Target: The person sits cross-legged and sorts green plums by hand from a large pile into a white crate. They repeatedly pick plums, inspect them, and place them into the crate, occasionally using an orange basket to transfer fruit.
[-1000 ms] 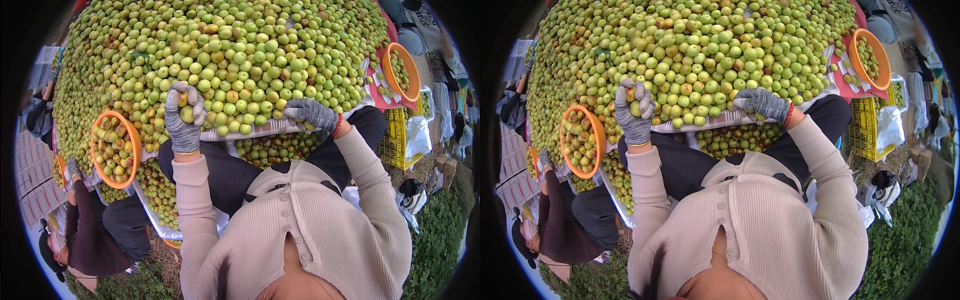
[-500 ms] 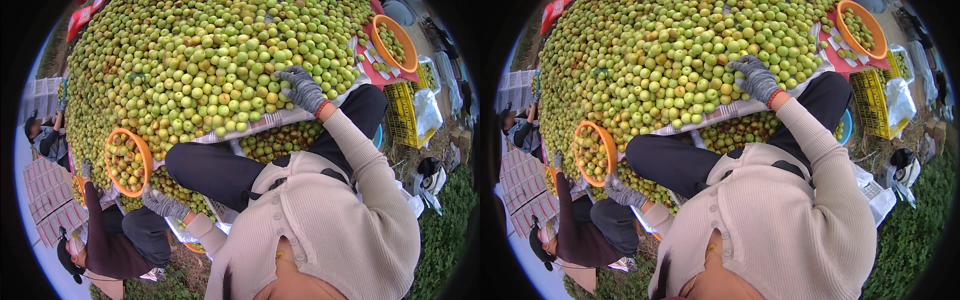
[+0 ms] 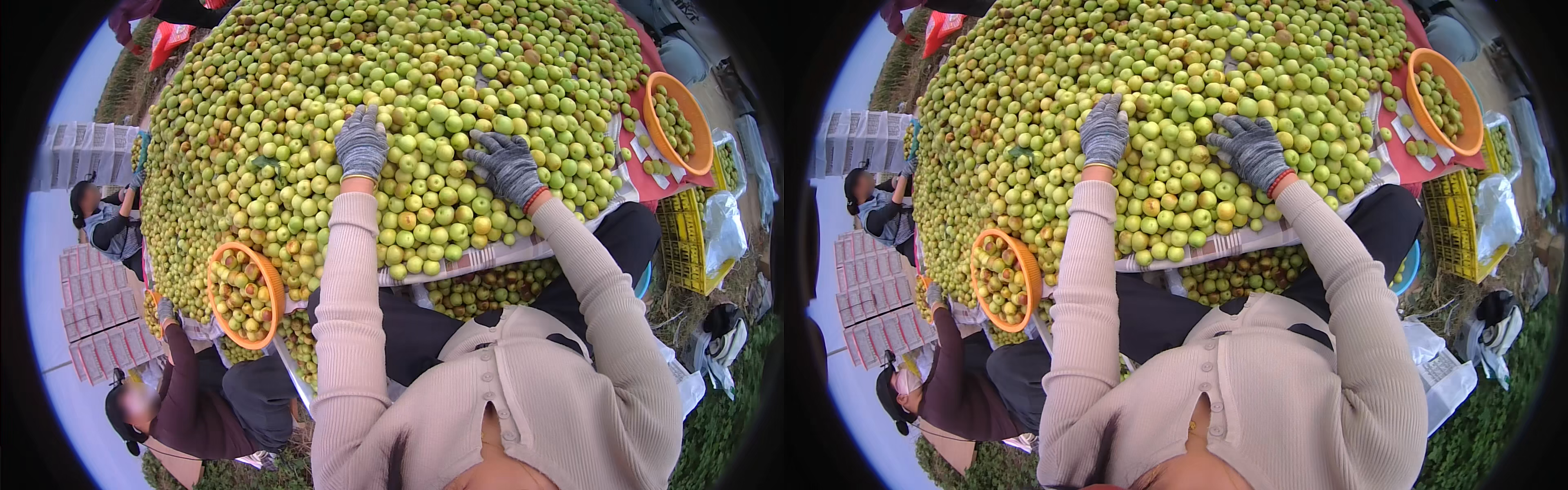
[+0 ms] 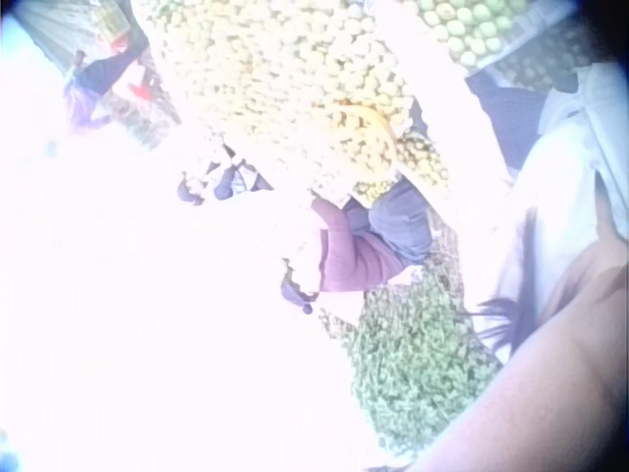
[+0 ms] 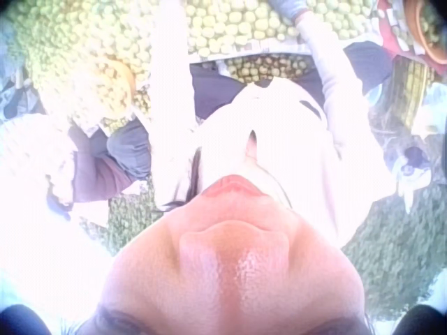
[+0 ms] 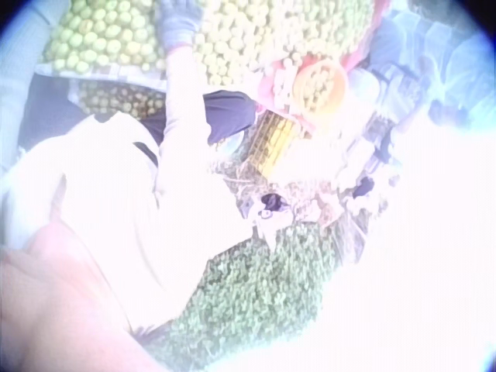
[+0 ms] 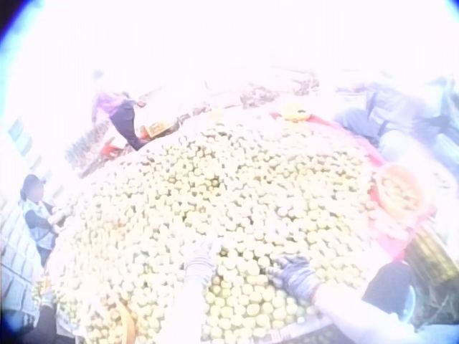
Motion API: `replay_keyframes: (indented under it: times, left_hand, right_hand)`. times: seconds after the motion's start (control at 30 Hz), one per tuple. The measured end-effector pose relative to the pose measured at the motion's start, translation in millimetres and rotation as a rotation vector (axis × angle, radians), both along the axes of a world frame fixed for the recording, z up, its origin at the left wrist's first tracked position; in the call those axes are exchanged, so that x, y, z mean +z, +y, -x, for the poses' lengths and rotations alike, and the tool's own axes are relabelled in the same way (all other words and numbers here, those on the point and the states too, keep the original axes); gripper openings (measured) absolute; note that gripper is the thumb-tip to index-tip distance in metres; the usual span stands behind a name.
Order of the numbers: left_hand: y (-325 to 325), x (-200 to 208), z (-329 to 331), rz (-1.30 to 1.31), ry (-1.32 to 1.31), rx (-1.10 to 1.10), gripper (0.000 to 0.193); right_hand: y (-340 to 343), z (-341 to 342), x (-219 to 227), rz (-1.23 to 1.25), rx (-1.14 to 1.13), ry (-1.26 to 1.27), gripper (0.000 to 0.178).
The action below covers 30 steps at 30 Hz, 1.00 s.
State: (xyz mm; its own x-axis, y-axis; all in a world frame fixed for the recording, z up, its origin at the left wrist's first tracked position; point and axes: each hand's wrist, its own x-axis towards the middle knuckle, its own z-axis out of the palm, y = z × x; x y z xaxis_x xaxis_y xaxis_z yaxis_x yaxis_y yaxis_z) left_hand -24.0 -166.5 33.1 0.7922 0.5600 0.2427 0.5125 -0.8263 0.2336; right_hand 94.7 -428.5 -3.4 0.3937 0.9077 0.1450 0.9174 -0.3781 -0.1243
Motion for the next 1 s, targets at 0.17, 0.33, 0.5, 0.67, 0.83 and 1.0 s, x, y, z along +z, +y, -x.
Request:
replay_keyframes:
  times: [0.17, 0.33, 0.5, 0.67, 0.83, 1.0]
  left_hand:
    - [33.1, 12.0, -14.8, 0.209, 0.284, 0.005, 0.057]
    - [38.4, 20.0, -27.7, 0.256, 0.54, -0.042, 0.048]
    - [26.0, 6.9, -25.1, 0.061, 0.225, -0.073, 0.028]
    - [4.5, 21.9, 40.9, 0.575, -0.495, -0.109, 0.029]
    - [-56.3, 41.1, 127.7, 1.423, -0.616, 0.04, 0.041]
    - [-66.0, 23.1, 137.2, 1.944, -0.914, 0.115, 0.05]
  right_hand:
    - [17.1, -37.5, -14.6, -0.09, -0.081, -0.051, 0.024]
    - [46.6, -58.2, -12.5, -0.199, -0.244, -0.068, 0.022]
    - [120.6, -62.2, 16.6, -0.341, -0.075, 0.064, 0.028]
    - [212.1, -63.4, 22.4, 0.057, -0.088, 0.44, 0.036]
    - [229.8, -72.4, 9.8, 0.275, -0.088, 0.358, 0.031]
    - [192.1, -84.1, 14.9, -0.281, -0.282, 0.749, 0.025]
